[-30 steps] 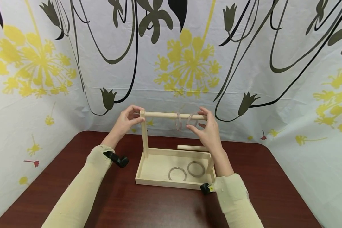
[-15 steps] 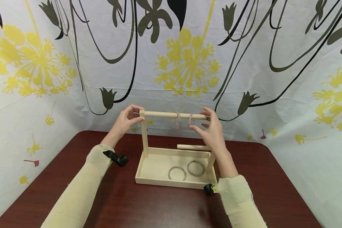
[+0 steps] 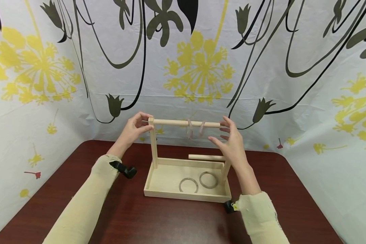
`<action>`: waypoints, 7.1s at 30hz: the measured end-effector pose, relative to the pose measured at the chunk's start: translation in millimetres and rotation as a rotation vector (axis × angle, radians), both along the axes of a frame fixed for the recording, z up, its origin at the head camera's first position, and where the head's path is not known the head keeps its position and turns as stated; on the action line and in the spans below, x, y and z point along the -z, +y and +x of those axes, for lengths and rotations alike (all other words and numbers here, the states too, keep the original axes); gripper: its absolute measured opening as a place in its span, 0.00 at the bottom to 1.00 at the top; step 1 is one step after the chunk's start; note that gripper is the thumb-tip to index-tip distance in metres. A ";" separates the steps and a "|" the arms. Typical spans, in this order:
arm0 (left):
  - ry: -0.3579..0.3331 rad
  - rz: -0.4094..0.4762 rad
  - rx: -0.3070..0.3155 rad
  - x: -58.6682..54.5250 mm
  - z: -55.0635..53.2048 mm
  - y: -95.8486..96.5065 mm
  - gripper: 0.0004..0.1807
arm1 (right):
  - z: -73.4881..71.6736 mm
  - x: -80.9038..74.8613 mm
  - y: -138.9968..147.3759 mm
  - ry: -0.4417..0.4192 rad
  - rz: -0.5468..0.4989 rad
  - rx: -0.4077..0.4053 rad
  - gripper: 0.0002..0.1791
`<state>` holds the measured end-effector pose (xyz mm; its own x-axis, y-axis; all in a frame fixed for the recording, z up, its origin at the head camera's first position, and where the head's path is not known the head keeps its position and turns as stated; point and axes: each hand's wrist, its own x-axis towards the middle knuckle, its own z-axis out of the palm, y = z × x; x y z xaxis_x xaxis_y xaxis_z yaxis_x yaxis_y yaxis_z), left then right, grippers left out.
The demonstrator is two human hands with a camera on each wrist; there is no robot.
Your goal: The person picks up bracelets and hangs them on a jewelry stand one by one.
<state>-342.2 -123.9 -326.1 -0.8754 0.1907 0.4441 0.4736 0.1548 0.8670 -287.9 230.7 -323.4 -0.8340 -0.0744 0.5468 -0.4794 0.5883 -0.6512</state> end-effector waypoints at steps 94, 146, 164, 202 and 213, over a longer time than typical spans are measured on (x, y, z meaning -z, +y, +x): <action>-0.213 -0.116 0.040 96.2 77.2 60.5 0.40 | 31.5 63.2 50.9 -0.096 0.034 0.022 0.13; -0.147 -0.694 0.349 130.8 49.2 93.8 0.36 | 29.7 59.8 52.7 -0.136 0.006 0.017 0.14; -0.113 -0.790 0.329 130.4 51.9 100.5 0.30 | 31.5 64.4 52.7 -0.136 -0.007 0.018 0.14; -0.363 -0.129 0.218 123.8 43.9 71.2 0.32 | 29.3 62.4 51.6 -0.140 0.005 0.024 0.14; -0.372 0.022 0.180 122.2 44.2 68.3 0.30 | 29.4 62.8 52.0 -0.134 0.004 0.026 0.14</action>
